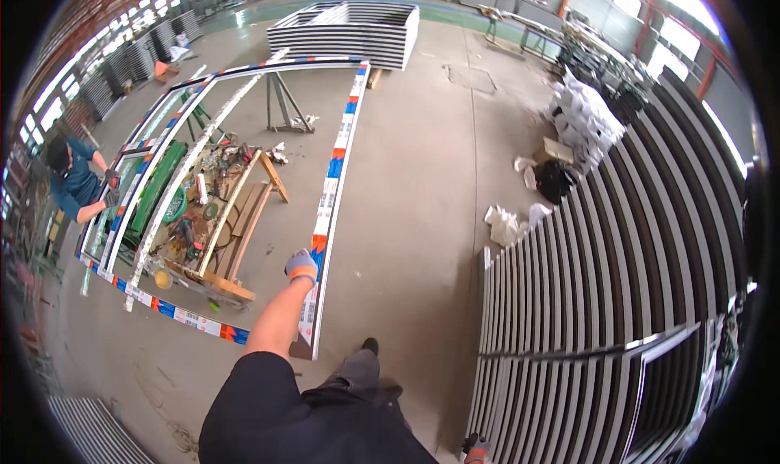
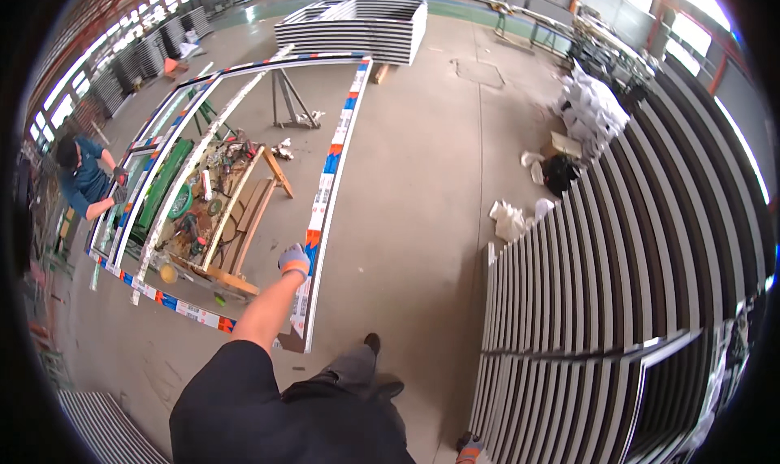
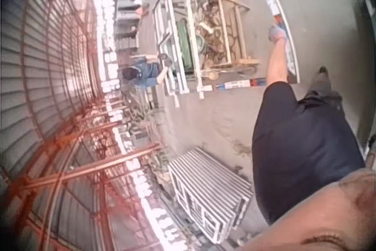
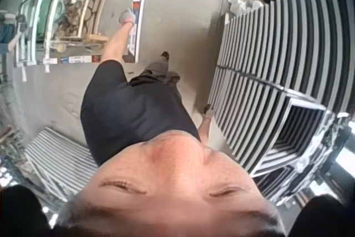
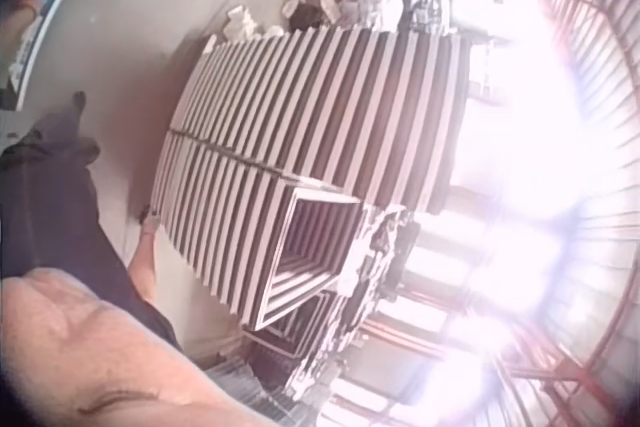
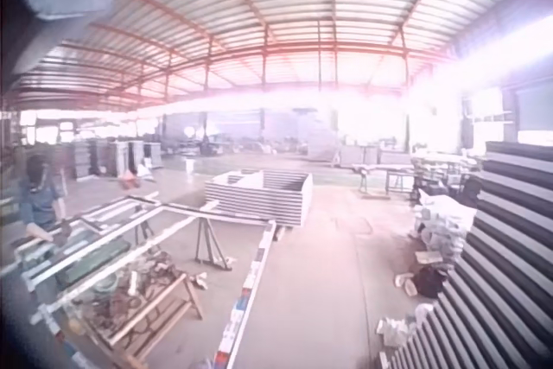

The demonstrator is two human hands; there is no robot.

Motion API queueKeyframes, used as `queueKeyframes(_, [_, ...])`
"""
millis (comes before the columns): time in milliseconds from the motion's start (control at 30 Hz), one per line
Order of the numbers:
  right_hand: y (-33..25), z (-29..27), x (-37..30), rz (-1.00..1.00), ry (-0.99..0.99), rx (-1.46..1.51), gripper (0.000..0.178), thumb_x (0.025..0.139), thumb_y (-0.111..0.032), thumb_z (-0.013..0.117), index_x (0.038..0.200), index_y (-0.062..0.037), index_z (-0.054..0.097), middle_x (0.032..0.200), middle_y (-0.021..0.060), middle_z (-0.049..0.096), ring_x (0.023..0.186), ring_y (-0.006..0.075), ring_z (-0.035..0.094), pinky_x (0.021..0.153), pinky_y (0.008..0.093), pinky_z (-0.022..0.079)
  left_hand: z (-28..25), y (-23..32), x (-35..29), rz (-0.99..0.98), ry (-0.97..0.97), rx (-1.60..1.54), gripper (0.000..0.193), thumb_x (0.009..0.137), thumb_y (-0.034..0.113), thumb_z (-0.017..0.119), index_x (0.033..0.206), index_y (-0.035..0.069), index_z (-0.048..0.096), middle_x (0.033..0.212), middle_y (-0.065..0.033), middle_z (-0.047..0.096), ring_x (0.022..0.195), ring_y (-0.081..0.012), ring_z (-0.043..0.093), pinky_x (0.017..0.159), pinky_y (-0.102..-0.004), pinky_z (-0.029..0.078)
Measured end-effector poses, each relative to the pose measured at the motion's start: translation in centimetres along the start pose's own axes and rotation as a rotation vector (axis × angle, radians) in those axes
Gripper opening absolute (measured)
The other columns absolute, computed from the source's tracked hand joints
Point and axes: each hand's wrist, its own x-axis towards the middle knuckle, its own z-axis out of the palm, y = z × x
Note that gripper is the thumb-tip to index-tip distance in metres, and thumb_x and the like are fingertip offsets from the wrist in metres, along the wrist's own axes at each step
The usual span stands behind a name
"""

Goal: Assembling, drilling, and stacking metal window frames in a fabrication environment.

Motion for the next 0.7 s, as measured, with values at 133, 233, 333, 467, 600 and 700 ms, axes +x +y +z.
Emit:
queueKeyframes(133, [-8.5, 3.6, 3.4, -0.05, -0.111, 0.391, 0.038, 0.094, -0.031, 0.05, 0.12, -0.0041, 0.056, 0.12, 0.0143, 0.06, 0.105, 0.0308, 0.058, 0.082, 0.0436, 0.05, 1.0, 0.4, -0.9, 0.142, -0.094, 0.14, 0.028, 0.092, 0.018, 0.042, 0.113, 0.008, 0.058, 0.117, -0.0123, 0.065, 0.099, -0.03, 0.067, 0.08, -0.0475, 0.053])
queueKeyframes(233, [-14.5, 4.4, 11.0, -0.274, 0.18, 0.462, 0.04, 0.1, -0.028, 0.05, 0.122, 0.0038, 0.059, 0.114, 0.0151, 0.063, 0.093, 0.0302, 0.061, 0.074, 0.0312, 0.05, 4.0, 0.1, -1.3, 0.187, 0.021, 0.094, 0.026, 0.091, 0.021, 0.045, 0.109, 0.008, 0.059, 0.108, -0.0118, 0.066, 0.094, -0.0294, 0.068, 0.073, -0.0464, 0.054])
queueKeyframes(333, [-24.7, 8.0, 6.4, -0.459, 0.112, -0.295, 0.037, 0.097, -0.029, 0.057, 0.111, 0.0043, 0.064, 0.103, 0.0158, 0.065, 0.084, 0.0259, 0.061, 0.066, 0.0338, 0.05, -1.0, 1.5, -1.4, 0.107, -0.108, 0.094, 0.026, 0.089, 0.026, 0.05, 0.106, 0.008, 0.059, 0.098, -0.0119, 0.067, 0.083, -0.0292, 0.069, 0.064, -0.0463, 0.053])
queueKeyframes(467, [-35.7, 11.6, 3.1, -0.452, 0.013, -0.408, 0.034, 0.096, -0.029, 0.058, 0.105, 0.0027, 0.066, 0.095, 0.0136, 0.065, 0.077, 0.0246, 0.059, 0.062, 0.035, 0.049, 2.2, -1.0, -1.3, 0.18, 0.026, 0.129, 0.028, 0.087, 0.028, 0.053, 0.106, 0.008, 0.058, 0.097, -0.0126, 0.066, 0.08, -0.0295, 0.069, 0.064, -0.045, 0.053])
queueKeyframes(600, [-42.2, 17.2, 1.6, -0.406, -0.085, -0.459, 0.031, 0.094, -0.029, 0.06, 0.099, 0.001, 0.068, 0.087, 0.0114, 0.065, 0.07, 0.0233, 0.058, 0.057, 0.0362, 0.047, -0.9, 0.7, -1.4, 0.108, -0.289, 0.103, 0.035, 0.085, 0.026, 0.056, 0.113, 0.005, 0.057, 0.104, -0.0137, 0.065, 0.095, -0.0281, 0.066, 0.074, -0.0446, 0.053])
queueKeyframes(700, [-45.9, 21.6, 1.8, -0.365, -0.177, -0.494, 0.03, 0.094, -0.029, 0.061, 0.094, -0.0003, 0.07, 0.081, 0.0098, 0.064, 0.064, 0.0223, 0.057, 0.054, 0.0372, 0.045, -3.0, 1.7, -1.1, -0.001, -0.32, -0.003, 0.039, 0.083, 0.028, 0.059, 0.113, 0.004, 0.056, 0.104, -0.015, 0.064, 0.095, -0.0302, 0.066, 0.075, -0.046, 0.052])
